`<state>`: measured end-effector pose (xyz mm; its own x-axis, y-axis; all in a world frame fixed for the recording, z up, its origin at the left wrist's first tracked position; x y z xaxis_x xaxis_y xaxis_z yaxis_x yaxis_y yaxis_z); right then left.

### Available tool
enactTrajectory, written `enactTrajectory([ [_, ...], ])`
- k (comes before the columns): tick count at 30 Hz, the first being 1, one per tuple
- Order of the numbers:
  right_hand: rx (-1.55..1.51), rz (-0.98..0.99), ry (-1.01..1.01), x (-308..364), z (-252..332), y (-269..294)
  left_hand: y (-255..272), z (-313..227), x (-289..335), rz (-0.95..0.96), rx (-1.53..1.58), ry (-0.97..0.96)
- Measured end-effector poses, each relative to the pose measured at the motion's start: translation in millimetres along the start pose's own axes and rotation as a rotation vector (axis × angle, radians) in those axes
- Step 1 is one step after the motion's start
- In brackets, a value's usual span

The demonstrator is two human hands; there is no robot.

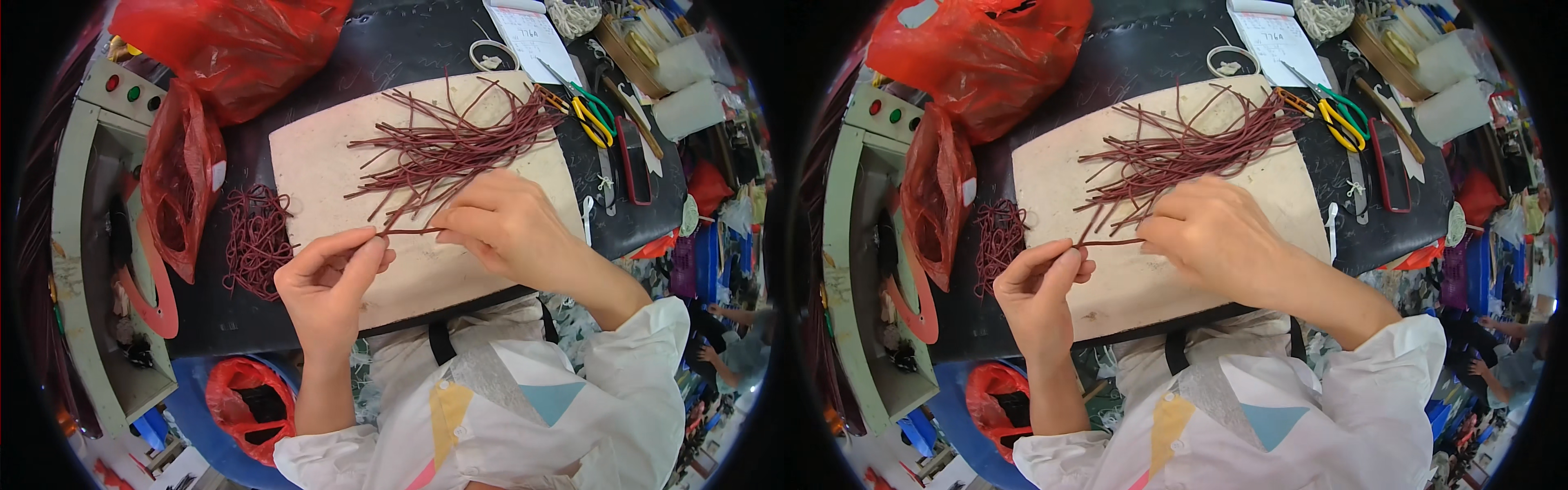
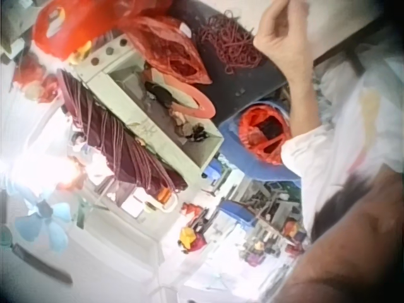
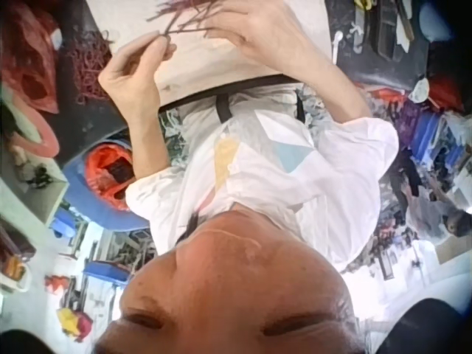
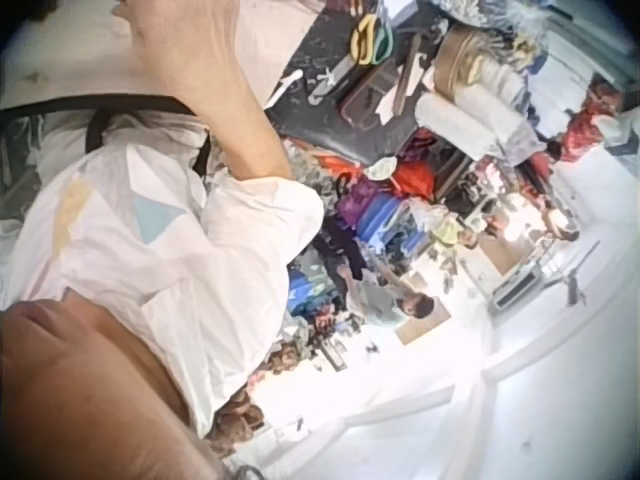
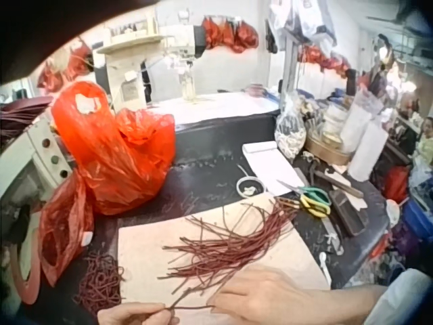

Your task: Manually tying and knotting thin leather or synthetic cords for shoe manufacturing.

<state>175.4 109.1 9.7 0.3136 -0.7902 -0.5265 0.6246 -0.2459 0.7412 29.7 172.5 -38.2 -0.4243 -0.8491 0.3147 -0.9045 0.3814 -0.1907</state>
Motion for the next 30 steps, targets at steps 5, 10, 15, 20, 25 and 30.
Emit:
enactTrajectory([
  [5, -0.414, -0.026, -0.328, 5, -14, -3, 6, 10, -5, -0.050, 0.238, -0.023],
  [10, -1.356, -0.388, -0.722, 18, -20, -46, -5, 19, 2, -0.004, 0.177, -0.113],
  [15, -1.299, -0.595, -0.651, 24, -23, -53, -10, 16, 14, -0.013, 0.000, -0.196],
  [20, -1.354, -0.610, -0.663, 25, -18, -60, -9, 16, 21, -0.032, -0.071, -0.228],
  [25, -1.409, -0.595, -0.721, 31, -13, -67, -12, 14, 25, -0.015, -0.055, -0.207],
  [30, -1.377, -0.440, -0.663, 33, -6, -61, -11, 37, 22, 0.166, 0.468, 0.152],
])
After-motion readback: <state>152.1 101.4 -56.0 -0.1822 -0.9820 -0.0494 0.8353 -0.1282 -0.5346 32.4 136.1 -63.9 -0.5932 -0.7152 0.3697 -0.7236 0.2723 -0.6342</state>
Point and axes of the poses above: each hand's wrist, its own x-axis away from the middle knuckle, its own y-axis out of the back of the hand, z = x × y, the point moved 9 cm from there along -x, towards the middle knuckle, and after that the axes turned 13 degrees about y, right-handed, at the moved point
